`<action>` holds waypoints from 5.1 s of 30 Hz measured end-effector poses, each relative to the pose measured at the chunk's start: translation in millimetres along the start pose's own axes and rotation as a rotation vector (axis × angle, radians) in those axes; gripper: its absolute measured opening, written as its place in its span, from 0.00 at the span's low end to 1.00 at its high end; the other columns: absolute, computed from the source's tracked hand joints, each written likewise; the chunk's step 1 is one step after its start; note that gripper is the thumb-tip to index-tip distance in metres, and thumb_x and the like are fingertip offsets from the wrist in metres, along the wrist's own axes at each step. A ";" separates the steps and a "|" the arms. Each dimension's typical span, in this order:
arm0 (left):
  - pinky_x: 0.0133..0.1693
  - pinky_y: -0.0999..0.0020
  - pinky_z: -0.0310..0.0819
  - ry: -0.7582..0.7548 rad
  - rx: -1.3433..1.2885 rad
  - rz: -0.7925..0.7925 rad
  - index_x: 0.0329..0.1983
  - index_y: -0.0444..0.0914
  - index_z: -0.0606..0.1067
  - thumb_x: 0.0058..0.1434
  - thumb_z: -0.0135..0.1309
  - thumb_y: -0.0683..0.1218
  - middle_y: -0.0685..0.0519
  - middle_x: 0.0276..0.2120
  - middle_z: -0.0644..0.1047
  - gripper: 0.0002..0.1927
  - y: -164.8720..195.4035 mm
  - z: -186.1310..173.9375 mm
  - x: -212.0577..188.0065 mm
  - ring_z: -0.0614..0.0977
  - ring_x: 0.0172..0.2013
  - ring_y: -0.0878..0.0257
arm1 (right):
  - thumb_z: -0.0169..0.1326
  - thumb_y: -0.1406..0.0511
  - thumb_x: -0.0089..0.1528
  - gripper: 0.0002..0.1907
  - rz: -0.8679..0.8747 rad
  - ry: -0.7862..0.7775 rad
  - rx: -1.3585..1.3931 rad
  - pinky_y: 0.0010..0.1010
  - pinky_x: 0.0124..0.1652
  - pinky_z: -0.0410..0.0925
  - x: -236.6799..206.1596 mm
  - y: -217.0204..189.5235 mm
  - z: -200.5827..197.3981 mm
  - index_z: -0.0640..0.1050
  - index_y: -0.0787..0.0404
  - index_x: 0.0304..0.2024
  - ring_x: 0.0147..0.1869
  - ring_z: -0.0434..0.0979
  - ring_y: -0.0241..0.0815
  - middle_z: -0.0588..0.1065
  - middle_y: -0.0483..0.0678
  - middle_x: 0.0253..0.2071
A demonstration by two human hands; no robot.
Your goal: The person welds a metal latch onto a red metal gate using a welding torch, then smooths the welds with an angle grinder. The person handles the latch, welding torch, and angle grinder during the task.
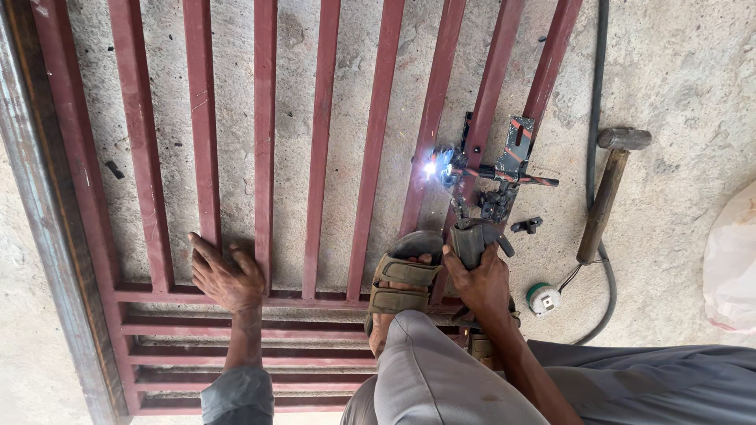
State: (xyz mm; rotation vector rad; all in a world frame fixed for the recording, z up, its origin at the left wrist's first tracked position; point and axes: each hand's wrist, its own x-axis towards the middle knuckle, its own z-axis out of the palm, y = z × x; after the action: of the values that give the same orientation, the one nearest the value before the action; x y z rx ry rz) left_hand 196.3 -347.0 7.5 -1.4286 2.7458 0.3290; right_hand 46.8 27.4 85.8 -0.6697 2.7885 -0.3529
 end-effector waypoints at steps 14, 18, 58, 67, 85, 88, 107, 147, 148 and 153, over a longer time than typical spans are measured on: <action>0.62 0.44 0.61 0.033 0.003 0.031 0.81 0.34 0.51 0.78 0.35 0.62 0.32 0.64 0.69 0.38 -2.3 0.6 -1.9 0.71 0.62 0.40 | 0.63 0.65 0.58 0.18 -0.139 0.074 -0.078 0.46 0.19 0.70 0.2 1.1 -0.6 0.82 0.41 0.50 0.26 0.77 0.66 0.71 0.83 0.37; 0.61 0.43 0.61 0.032 -0.006 0.037 0.81 0.33 0.51 0.78 0.35 0.62 0.32 0.64 0.69 0.38 -1.8 -0.2 -2.3 0.71 0.61 0.39 | 0.63 0.65 0.60 0.14 -0.133 0.050 -0.042 0.46 0.18 0.69 0.1 0.6 -1.0 0.82 0.43 0.48 0.23 0.77 0.64 0.73 0.76 0.32; 0.57 0.45 0.67 0.027 0.030 -0.025 0.81 0.36 0.52 0.77 0.28 0.66 0.32 0.63 0.71 0.40 3.4 -2.0 8.4 0.75 0.59 0.44 | 0.62 0.49 0.57 0.32 0.659 -0.227 0.374 0.51 0.27 0.69 6.1 -10.5 -20.5 0.73 0.74 0.39 0.23 0.78 0.66 0.76 0.66 0.22; 0.58 0.45 0.66 0.057 0.028 0.046 0.81 0.34 0.51 0.78 0.29 0.65 0.32 0.62 0.71 0.39 1.3 -2.1 6.8 0.75 0.59 0.42 | 0.63 0.52 0.59 0.30 0.545 -0.133 0.417 0.50 0.26 0.71 -0.6 -6.2 -12.9 0.74 0.75 0.44 0.25 0.79 0.64 0.77 0.64 0.25; 0.58 0.45 0.65 0.067 -0.005 0.057 0.81 0.33 0.52 0.78 0.36 0.61 0.32 0.63 0.70 0.37 0.2 -1.2 3.5 0.74 0.59 0.42 | 0.63 0.53 0.59 0.29 0.550 -0.159 0.410 0.46 0.23 0.70 3.1 -6.0 -13.1 0.73 0.75 0.42 0.21 0.79 0.60 0.76 0.61 0.21; 0.59 0.45 0.64 0.071 0.007 0.049 0.81 0.34 0.52 0.78 0.36 0.61 0.32 0.62 0.70 0.37 0.6 -1.7 2.6 0.74 0.60 0.41 | 0.61 0.57 0.64 0.14 0.023 -0.138 0.072 0.47 0.20 0.66 4.0 -6.3 -14.4 0.82 0.58 0.46 0.22 0.78 0.58 0.75 0.63 0.25; 0.59 0.46 0.64 0.059 -0.006 0.046 0.81 0.34 0.52 0.77 0.37 0.60 0.32 0.62 0.70 0.37 3.8 -3.6 4.1 0.74 0.59 0.42 | 0.60 0.66 0.60 0.16 -0.194 0.007 -0.099 0.42 0.17 0.67 9.8 2.9 -9.6 0.83 0.48 0.51 0.22 0.76 0.59 0.73 0.81 0.35; 0.60 0.45 0.63 0.050 -0.003 0.034 0.81 0.33 0.53 0.77 0.38 0.60 0.32 0.63 0.70 0.37 7.6 -8.8 5.2 0.73 0.61 0.41 | 0.61 0.70 0.58 0.22 -0.172 0.020 -0.076 0.44 0.20 0.70 18.9 -8.6 -14.6 0.81 0.46 0.54 0.27 0.78 0.64 0.71 0.82 0.43; 0.60 0.45 0.63 0.047 0.000 0.029 0.80 0.33 0.53 0.77 0.38 0.60 0.32 0.62 0.70 0.37 6.7 -8.2 5.6 0.73 0.61 0.41 | 0.61 0.69 0.58 0.21 -0.175 0.016 -0.104 0.42 0.20 0.70 19.1 -10.0 -14.9 0.81 0.47 0.53 0.26 0.78 0.62 0.72 0.81 0.42; 0.61 0.44 0.62 0.066 -0.008 0.054 0.81 0.33 0.53 0.77 0.37 0.60 0.31 0.63 0.70 0.38 6.7 -8.3 3.3 0.72 0.61 0.40 | 0.62 0.54 0.61 0.24 0.691 0.067 0.621 0.38 0.25 0.70 18.6 -4.1 -25.3 0.75 0.70 0.42 0.24 0.78 0.47 0.77 0.59 0.27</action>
State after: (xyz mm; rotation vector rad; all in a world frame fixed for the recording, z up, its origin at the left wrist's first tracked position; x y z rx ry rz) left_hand 189.5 -347.6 16.4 -1.3945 2.8424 0.2998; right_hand 24.9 19.5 107.2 0.4354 2.5282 -1.0131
